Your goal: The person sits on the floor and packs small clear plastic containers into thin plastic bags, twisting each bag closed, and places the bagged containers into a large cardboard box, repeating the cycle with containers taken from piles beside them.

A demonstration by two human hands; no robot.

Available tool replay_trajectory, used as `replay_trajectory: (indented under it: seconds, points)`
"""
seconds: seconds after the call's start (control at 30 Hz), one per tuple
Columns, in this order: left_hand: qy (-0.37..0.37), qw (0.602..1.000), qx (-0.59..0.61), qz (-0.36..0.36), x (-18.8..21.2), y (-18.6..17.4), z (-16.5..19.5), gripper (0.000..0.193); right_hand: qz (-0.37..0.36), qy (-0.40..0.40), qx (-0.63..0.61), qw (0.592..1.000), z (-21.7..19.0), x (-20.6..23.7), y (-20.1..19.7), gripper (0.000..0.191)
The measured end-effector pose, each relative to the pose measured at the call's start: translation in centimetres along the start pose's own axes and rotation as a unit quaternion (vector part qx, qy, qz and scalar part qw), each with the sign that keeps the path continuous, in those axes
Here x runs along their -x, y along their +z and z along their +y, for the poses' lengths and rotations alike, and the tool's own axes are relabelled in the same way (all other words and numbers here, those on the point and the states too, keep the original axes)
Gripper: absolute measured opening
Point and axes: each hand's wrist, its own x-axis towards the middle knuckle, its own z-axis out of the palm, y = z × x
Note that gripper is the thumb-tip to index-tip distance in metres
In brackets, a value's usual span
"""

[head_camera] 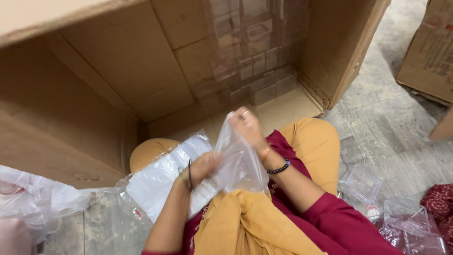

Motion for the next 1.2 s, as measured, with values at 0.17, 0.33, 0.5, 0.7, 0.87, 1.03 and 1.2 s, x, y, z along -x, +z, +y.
replay_trajectory:
  seconds: [0.17,0.33,0.5,0.7,0.87,1.03,1.2]
  points:
    - [0.056,0.988,0.081,0.118,12.4,-2.9,-2.3,0.044,-0.108,-0.047,0.288,0.95,1.9,1.1,4.7,0.023]
    - [0.201,0.853,0.223,0.428,27.4,-12.2,-6.5,0.042,-0.088,-0.014,0.456,0.885,1.8,0.7,1.7,0.03]
    - [0.054,0.759,0.291,0.581,28.4,-16.5,-15.0,0.041,-0.056,0.013,0.506,0.861,1.3,1.0,-2.0,0.031]
    - [0.046,0.713,0.345,0.608,20.9,-17.9,-15.3,0.041,-0.058,0.007,0.523,0.851,0.9,0.6,-1.6,0.029]
    - [0.05,0.634,0.254,0.728,18.1,-22.5,-11.1,0.043,-0.101,-0.021,0.526,0.844,0.2,0.9,1.3,0.026]
    - [-0.035,0.53,0.15,0.834,20.2,-22.3,-11.0,0.045,-0.137,-0.137,0.537,0.821,-1.3,4.6,4.9,0.018]
    - [0.04,0.631,0.196,0.75,20.9,-15.9,-12.2,0.049,-0.24,-0.194,0.477,0.823,-1.5,7.3,7.9,0.01]
